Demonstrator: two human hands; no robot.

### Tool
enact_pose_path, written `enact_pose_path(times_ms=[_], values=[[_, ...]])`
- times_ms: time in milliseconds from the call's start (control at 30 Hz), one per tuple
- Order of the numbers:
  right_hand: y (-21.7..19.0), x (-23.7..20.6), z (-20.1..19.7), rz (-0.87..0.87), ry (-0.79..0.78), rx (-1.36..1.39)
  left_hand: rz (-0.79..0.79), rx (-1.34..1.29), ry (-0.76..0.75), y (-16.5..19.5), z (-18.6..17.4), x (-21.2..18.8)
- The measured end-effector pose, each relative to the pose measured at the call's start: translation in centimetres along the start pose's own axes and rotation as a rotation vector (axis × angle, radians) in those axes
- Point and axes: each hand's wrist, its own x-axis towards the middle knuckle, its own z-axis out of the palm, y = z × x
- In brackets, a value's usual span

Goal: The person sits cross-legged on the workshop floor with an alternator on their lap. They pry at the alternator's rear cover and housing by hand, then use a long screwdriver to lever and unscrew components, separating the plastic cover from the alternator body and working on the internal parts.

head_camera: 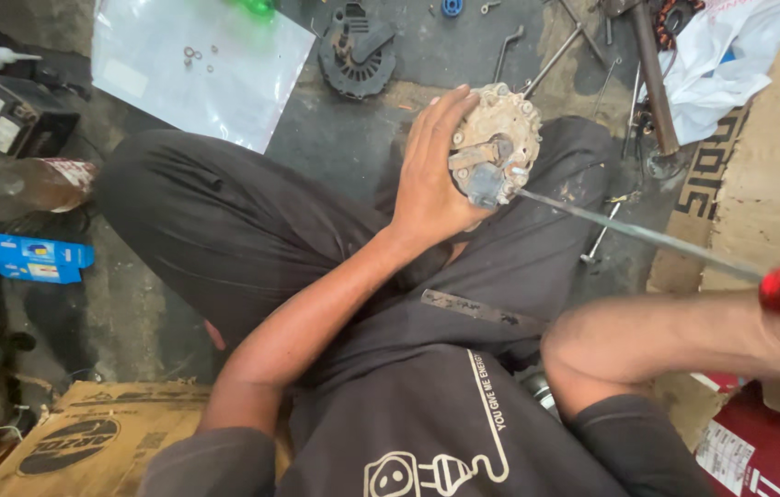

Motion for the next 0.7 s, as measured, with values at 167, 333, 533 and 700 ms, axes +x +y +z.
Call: enact_pose_path(times_ms=[167, 333, 533, 700], values=[[-0.5, -1.7, 0.5, 0.045, -0.080, 0.048, -0.027, 0.047, -0.115, 0.0, -1.0, -0.4], [-1.1, -1.9, 3.4, 0.083, -0.210, 0.092, 0.034, 0.025, -0.212, 0.2, -2.3, -0.3], [-3.7, -3.4, 5.1, 0.101, -0.379, 0.125, 0.183, 0.012, -0.263, 4.3, -3.9, 0.9], [-7.0, -4.7, 9.2, 0.057, -0.589, 0.141, 0.394, -0.291, -0.671, 9.0, -4.2, 4.1]])
